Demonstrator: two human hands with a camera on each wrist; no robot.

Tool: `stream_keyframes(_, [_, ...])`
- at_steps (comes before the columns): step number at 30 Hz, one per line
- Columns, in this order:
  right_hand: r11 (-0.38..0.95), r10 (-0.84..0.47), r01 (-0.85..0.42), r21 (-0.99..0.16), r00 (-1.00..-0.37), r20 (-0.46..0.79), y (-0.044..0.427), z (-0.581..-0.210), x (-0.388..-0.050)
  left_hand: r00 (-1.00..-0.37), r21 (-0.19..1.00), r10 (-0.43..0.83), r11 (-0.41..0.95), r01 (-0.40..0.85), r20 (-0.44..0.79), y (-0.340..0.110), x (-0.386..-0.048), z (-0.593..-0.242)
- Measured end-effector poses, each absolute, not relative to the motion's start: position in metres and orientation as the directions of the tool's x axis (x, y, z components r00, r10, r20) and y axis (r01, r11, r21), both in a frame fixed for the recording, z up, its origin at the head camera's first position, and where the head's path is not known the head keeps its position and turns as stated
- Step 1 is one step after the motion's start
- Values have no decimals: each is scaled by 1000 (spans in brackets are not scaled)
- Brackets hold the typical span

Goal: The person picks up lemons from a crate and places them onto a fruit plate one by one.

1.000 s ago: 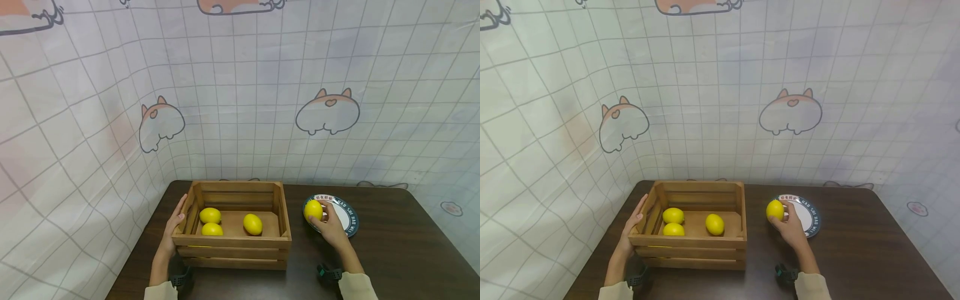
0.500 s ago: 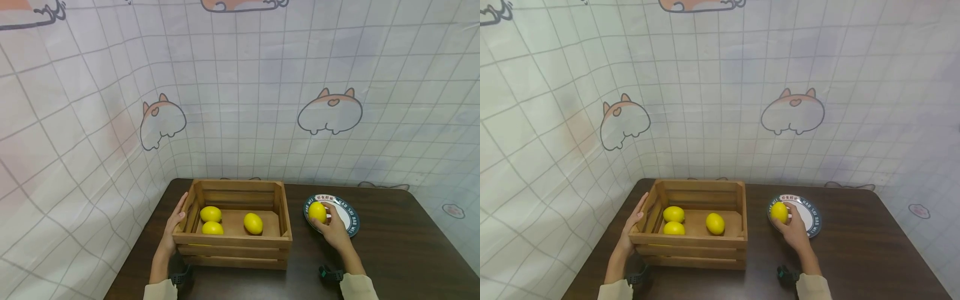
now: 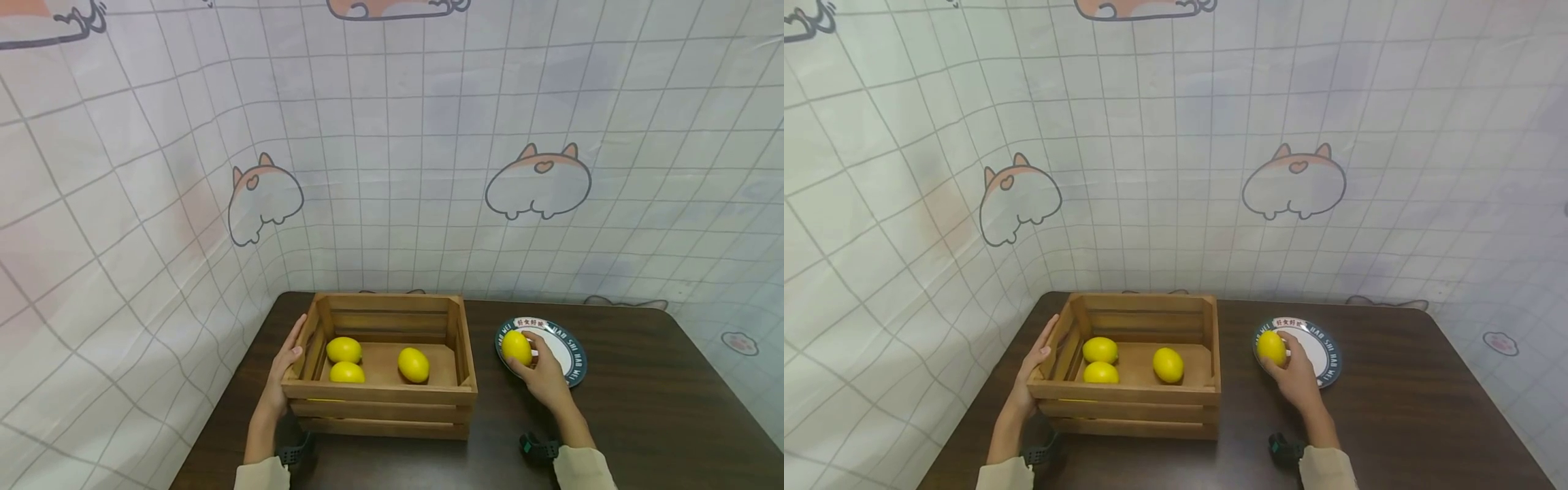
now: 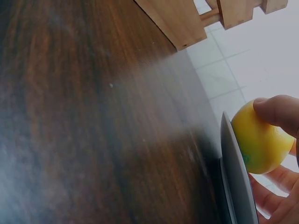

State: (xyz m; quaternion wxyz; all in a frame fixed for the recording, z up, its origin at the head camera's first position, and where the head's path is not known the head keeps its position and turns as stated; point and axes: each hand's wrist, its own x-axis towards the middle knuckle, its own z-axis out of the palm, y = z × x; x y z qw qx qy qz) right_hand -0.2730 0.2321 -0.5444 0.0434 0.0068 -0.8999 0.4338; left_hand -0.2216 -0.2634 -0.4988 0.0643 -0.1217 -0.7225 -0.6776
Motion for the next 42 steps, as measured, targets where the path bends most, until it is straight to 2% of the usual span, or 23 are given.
stream_keyframes(17, [643,27,-21,-765,-998,51,232,-543,-273,-961,964,104,46,263,257,-265,-223,-501])
stream_keyframes(42, [673,16,-62,-737,-995,98,235,-541,-273,-962,965,101,37,258,253,-268,-225,-504])
